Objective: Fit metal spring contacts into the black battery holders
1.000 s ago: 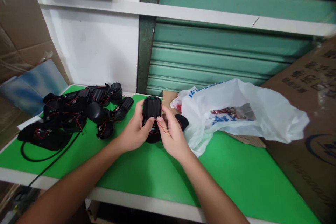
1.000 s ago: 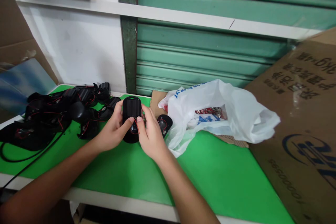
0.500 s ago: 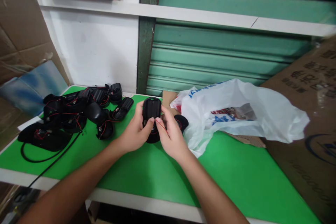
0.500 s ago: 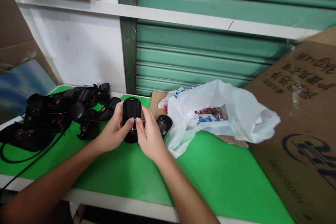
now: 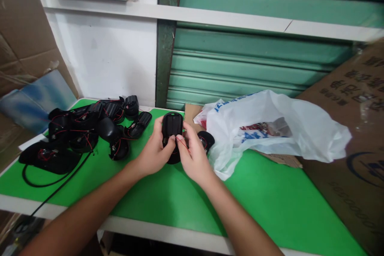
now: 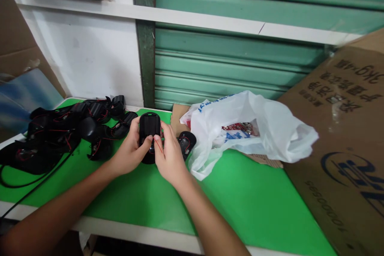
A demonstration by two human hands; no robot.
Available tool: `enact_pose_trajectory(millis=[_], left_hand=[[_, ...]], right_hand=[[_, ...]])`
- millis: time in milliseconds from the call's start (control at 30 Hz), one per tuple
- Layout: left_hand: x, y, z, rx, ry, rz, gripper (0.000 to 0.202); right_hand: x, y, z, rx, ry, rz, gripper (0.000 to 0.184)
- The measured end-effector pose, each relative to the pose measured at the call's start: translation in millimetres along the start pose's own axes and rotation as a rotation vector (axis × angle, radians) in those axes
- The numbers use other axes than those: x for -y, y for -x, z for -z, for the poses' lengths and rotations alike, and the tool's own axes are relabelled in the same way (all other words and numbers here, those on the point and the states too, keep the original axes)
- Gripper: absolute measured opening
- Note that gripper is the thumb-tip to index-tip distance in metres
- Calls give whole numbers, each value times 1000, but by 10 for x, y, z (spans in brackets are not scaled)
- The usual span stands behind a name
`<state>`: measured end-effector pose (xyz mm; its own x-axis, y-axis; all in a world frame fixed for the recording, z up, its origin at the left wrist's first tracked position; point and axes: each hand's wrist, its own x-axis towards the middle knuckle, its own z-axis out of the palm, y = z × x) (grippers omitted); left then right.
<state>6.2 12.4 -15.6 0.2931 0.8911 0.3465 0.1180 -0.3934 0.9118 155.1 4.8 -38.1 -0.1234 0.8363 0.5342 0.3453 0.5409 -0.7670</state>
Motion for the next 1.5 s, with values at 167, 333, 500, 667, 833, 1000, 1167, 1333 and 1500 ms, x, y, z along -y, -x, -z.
enact_pose_trajectory(millis=[167, 333, 500, 667, 833, 1000, 1167, 1333, 1500], left_hand=[[-2, 0, -3, -1, -22, 1, 46], [-41, 3, 20, 66, 48, 38, 54], [-56, -14, 58, 91, 79, 35, 53], [-29, -15, 68, 108, 108, 39, 51], [-18, -8, 66, 97, 95, 21, 53], [-12, -6, 68, 104, 110, 24, 54], [-6, -6, 70, 110, 123, 37, 54], [-2, -8, 70, 123, 129, 34, 53], [-21, -6, 66, 126, 144, 28, 54]], right_hand=[[-16, 16, -34, -44, 32, 6, 40], [-51, 25, -56, -57, 4, -16, 41], [-8, 6, 9, -21, -41, -60, 40], [56, -23, 73, 12, -104, -127, 38], [58, -26, 74, 13, -130, -139, 38], [55, -26, 71, 12, -127, -138, 39], [62, -26, 71, 12, -131, -137, 39], [71, -27, 74, 12, -125, -134, 38], [72, -27, 70, 5, -128, -117, 38]])
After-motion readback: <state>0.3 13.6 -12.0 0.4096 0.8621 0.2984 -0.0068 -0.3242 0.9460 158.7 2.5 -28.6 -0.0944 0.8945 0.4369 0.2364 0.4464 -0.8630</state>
